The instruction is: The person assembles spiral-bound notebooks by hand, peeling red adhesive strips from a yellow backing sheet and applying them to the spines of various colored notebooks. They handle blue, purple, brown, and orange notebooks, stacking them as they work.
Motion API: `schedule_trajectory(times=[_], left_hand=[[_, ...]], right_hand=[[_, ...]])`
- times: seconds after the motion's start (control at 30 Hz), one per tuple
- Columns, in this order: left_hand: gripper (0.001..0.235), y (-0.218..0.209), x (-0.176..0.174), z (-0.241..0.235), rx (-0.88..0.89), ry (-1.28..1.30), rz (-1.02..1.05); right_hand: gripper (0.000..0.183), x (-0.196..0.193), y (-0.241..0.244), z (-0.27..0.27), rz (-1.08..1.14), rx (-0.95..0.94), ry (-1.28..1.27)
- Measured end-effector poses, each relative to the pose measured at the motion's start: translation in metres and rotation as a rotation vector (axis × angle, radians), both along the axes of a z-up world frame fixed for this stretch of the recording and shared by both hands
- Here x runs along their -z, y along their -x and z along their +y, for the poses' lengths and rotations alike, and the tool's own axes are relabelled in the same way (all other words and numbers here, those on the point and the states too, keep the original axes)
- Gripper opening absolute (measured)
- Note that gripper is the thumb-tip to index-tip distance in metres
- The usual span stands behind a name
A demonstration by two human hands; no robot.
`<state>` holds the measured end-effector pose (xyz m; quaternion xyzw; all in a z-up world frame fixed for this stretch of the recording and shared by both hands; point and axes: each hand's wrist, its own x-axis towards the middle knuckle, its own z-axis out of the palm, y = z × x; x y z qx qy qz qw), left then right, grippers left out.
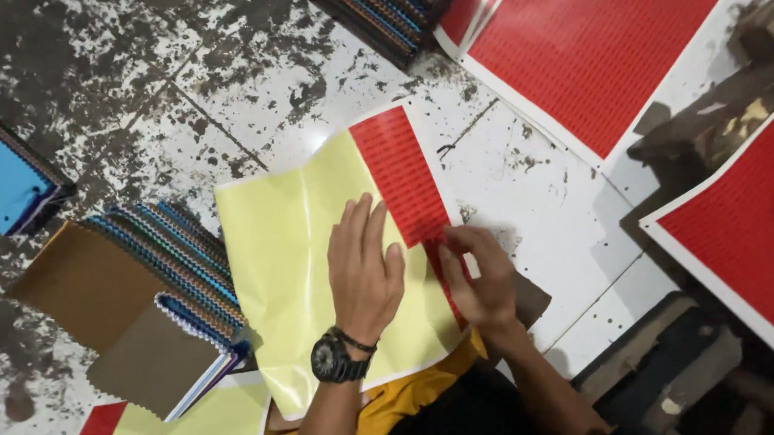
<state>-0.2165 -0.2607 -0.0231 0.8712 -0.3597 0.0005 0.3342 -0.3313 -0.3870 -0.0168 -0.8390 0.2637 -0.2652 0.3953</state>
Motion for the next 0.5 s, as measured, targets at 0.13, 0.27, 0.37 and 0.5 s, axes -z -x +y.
schedule_trajectory(times=[0.13, 0.27, 0.37, 0.5], left_hand=[[0.048, 0.013, 0.019, 0.008, -0.011, 0.067, 0.097], [0.045, 0.020, 0.027, -0.003, -0.093, 0.125, -0.011], [0.036, 0.028, 0.030, -0.008, -0.166, 0.206, -0.092], [0.024, 0.039, 0.003, -0.006, -0.197, 0.320, 0.150]], right_hand=[[0.018, -0.012, -0.012, 0.006, 0.044, 0.024, -0.070], [0.024, 0.001, -0.013, 0.020, 0.111, 0.054, -0.054], [0.031, 0.021, -0.009, 0.019, 0.141, 0.104, -0.023], [0.033, 0.011, -0.012, 0.018, 0.184, 0.233, -0.347]])
